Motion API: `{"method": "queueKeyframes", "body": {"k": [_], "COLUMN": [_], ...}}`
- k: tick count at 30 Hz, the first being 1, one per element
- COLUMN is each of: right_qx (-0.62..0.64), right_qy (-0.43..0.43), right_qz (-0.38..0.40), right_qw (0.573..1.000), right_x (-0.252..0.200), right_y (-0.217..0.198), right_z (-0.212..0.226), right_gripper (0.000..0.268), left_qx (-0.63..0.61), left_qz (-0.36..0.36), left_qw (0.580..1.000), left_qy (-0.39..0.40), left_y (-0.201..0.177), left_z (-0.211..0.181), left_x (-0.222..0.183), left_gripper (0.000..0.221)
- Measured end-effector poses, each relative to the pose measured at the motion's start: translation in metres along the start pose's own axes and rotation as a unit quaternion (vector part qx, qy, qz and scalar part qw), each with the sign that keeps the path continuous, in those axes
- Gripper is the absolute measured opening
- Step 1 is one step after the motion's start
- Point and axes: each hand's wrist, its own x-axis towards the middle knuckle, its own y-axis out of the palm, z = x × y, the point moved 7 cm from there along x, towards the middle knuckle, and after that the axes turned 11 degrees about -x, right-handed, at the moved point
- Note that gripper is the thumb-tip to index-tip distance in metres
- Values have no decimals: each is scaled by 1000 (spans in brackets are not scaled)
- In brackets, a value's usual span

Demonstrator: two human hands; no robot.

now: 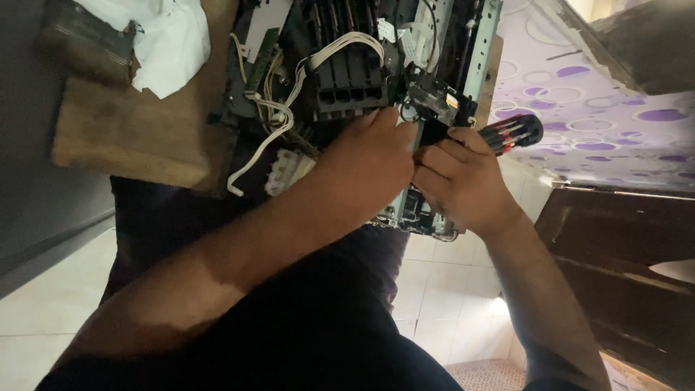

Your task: Reassembling the internal components of a printer chassis, including the print head carriage and cables, and using a screwdriver.

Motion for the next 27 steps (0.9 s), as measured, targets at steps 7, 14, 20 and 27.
{"method": "queueKeyframes", "body": {"k": [7, 14, 20, 27], "right_qx": [-13, -6, 11, 6], "right_qy": [16, 8, 28, 65], "right_qz": [-28, -93, -90, 30], "right_qw": [999, 996, 995, 997], "right_x": [-1, 0, 3, -1], "right_y": [-5, -11, -15, -12], "right_z": [5, 7, 3, 0], "right_gripper": [36, 37, 35, 19], "left_qx": [7, 81, 20, 9], "left_qz": [-37, 32, 73, 35], "left_qw": [999, 996, 994, 994], "left_qy": [17, -22, -79, -99], "left_y": [-32, -41, -28, -40], "left_z": [-15, -15, -10, -17], "left_x": [-10, 0, -2, 5], "left_gripper": [22, 21, 31, 28]}}
